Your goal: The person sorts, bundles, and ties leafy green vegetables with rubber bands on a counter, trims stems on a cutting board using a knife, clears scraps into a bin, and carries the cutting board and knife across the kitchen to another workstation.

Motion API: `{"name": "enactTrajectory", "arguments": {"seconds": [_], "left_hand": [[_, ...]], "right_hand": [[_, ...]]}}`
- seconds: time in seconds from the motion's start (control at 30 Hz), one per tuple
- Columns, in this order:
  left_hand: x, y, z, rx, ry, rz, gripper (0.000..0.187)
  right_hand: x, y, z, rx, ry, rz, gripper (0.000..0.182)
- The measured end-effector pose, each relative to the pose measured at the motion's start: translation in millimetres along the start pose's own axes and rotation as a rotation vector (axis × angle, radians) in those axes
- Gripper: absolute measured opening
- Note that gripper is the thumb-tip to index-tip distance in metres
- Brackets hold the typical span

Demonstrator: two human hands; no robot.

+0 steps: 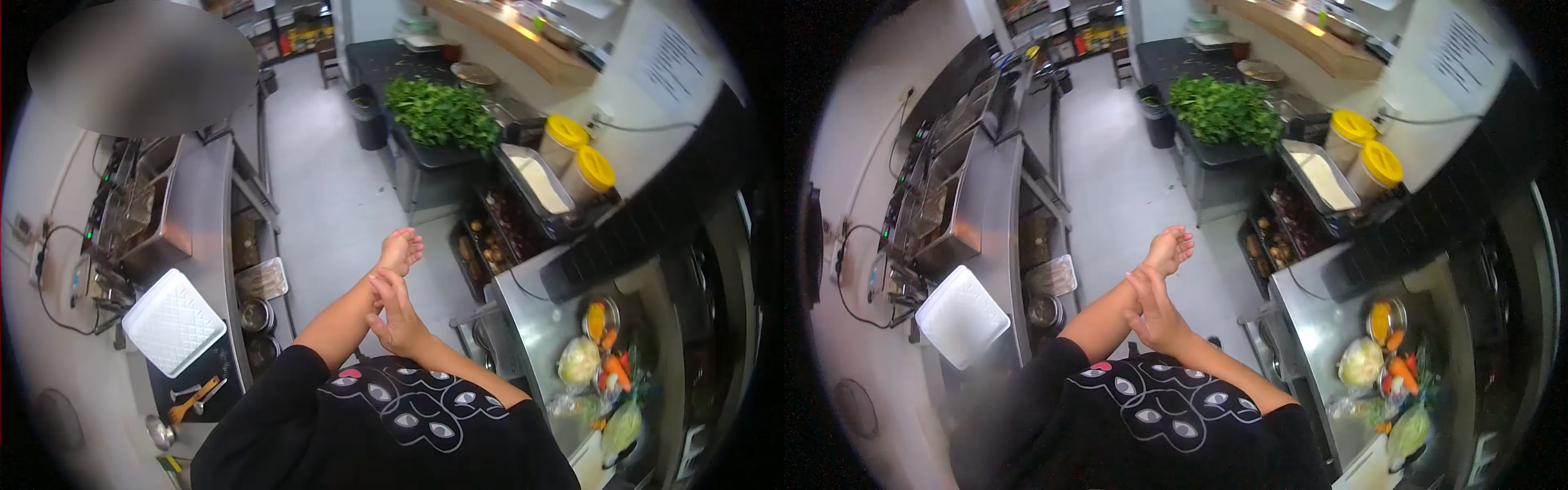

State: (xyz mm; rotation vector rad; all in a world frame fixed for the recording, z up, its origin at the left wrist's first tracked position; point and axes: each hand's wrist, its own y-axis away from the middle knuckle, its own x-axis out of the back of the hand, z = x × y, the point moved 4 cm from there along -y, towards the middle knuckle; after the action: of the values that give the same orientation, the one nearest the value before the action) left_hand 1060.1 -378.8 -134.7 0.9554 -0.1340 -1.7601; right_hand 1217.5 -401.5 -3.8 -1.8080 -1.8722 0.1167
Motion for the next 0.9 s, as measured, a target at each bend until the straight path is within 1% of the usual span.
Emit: {"name": "enactTrajectory", "arguments": {"seconds": [0.07,0.13,0.17,0.2,0.23,0.27,0.3,0.37,0.4,0.43,0.47,0.5,0.53,0.57,0.63,0.7,0.73,0.83,0.87,0.9], "left_hand": [[23,-14,18,-0.025,0.03,0.057,0.018],[48,-31,37,-0.071,0.047,0.108,0.017],[57,-45,45,-0.087,0.038,0.106,0.016],[69,-63,50,-0.121,0.046,0.116,0.015],[90,-101,51,-0.094,0.014,0.062,0.016],[90,-106,64,-0.127,0.005,0.034,0.016],[83,-104,83,-0.14,-0.014,0.209,0.019],[82,-126,112,-0.119,-0.028,0.262,0.027],[87,-140,125,-0.104,-0.025,0.293,0.029],[109,-167,130,-0.095,-0.004,0.303,0.028],[116,-185,141,-0.061,0.026,0.342,0.025],[113,-191,155,-0.053,0.02,0.39,0.021],[108,-198,166,-0.084,0.013,0.371,0.019],[113,-213,174,-0.072,0.036,0.317,0.017],[123,-236,182,-0.07,0.044,0.284,0.018],[110,-246,188,-0.043,0.014,0.319,0.018],[103,-253,193,-0.042,0.003,0.333,0.018],[88,-287,213,-0.037,-0.019,0.325,0.018],[82,-303,219,-0.012,-0.039,0.317,0.018],[77,-319,225,0.014,-0.061,0.312,0.018]], "right_hand": [[-10,-21,11,0.079,0.037,-0.051,0.059],[-24,-42,27,0.125,-0.043,-0.137,0.06],[-24,-52,35,0.137,-0.061,-0.148,0.061],[-24,-64,45,0.125,-0.075,-0.191,0.062],[-24,-76,56,0.104,-0.083,-0.216,0.063],[-25,-87,71,0.054,-0.171,-0.256,0.062],[-26,-102,86,0.011,-0.271,-0.296,0.062],[-14,-142,94,0.061,-0.217,-0.312,0.063],[-9,-162,98,0.121,-0.237,-0.299,0.063],[-5,-180,102,0.182,-0.26,-0.29,0.063],[0,-198,107,0.245,-0.282,-0.284,0.062],[3,-214,115,0.245,-0.282,-0.296,0.063],[8,-227,124,0.24,-0.283,-0.304,0.064],[10,-238,132,0.23,-0.29,-0.31,0.065],[16,-263,153,0.2,-0.271,-0.241,0.062],[20,-283,170,0.165,-0.291,-0.198,0.062],[20,-293,173,0.235,-0.22,-0.174,0.063],[26,-309,187,0.261,-0.242,-0.211,0.063],[33,-317,190,0.254,-0.242,-0.145,0.06],[39,-325,198,0.157,-0.282,-0.136,0.059]]}}
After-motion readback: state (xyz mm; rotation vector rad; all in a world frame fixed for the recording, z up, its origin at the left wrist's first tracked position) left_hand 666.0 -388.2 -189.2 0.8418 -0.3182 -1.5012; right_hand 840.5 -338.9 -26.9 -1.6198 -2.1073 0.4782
